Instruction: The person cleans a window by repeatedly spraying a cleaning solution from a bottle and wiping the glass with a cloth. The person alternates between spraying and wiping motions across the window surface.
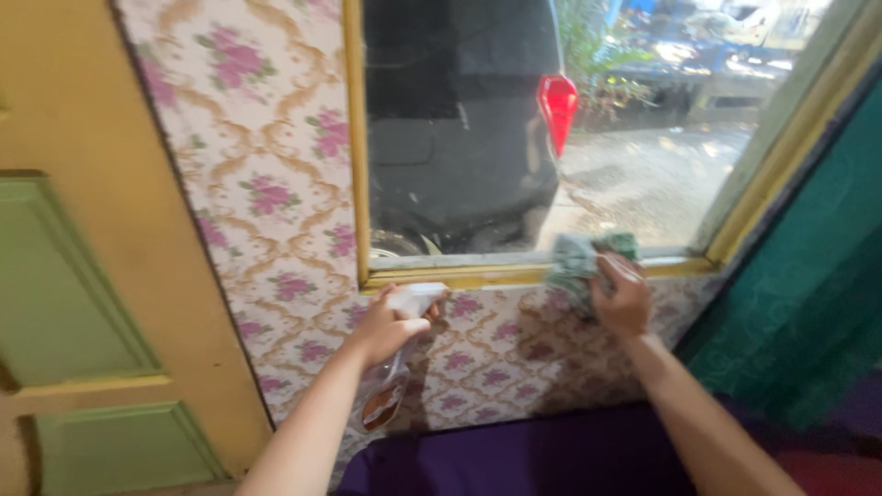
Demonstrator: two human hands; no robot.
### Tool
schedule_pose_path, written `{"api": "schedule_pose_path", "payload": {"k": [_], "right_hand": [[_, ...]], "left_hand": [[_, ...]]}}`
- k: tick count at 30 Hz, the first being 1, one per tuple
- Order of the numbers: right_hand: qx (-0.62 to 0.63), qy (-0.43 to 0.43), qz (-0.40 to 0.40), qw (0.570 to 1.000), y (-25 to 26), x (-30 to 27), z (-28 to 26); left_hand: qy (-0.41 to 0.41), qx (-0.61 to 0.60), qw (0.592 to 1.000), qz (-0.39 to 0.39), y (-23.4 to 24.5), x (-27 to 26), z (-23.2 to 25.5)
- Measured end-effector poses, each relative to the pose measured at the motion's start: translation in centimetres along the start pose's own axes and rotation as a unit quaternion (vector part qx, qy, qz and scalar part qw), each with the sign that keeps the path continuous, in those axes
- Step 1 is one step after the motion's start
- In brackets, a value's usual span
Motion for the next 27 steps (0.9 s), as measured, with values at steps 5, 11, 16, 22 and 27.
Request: {"api": "schedule_pose_path", "payload": {"k": [5,11,16,22,27], "right_hand": [[-0.006,0.111,0.033,0.993,-1.3,11.0,-14.6],[-0.106,0.131,0.073,0.983,-2.8,17.9,-19.8],[-0.148,0.234,0.042,0.960,-5.9,13.8,-18.1],[-0.177,0.255,0.016,0.950,-8.0,9.0,-15.7],[-0.185,0.220,-0.007,0.958,-8.6,8.7,-15.0]], "left_hand": [[-0.034,0.031,0.999,0.017,-0.3,0.4,-1.6],[-0.063,0.027,0.997,0.027,-0.3,0.9,-2.4],[0.030,0.025,0.998,0.055,-0.2,1.0,-3.6],[-0.225,0.011,0.967,0.121,1.7,-0.3,5.0],[-0.217,-0.167,0.929,0.250,5.6,1.0,12.8]]}}
Point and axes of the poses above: each hand's wrist, its own x-axis towards the middle knuckle, its own y-axis out of the back of the hand, z = x × y, the point moved 7 cm from there along x, towards the middle knuckle, and after that the axes turned 4 degrees about -x, right-handed, at the moved point
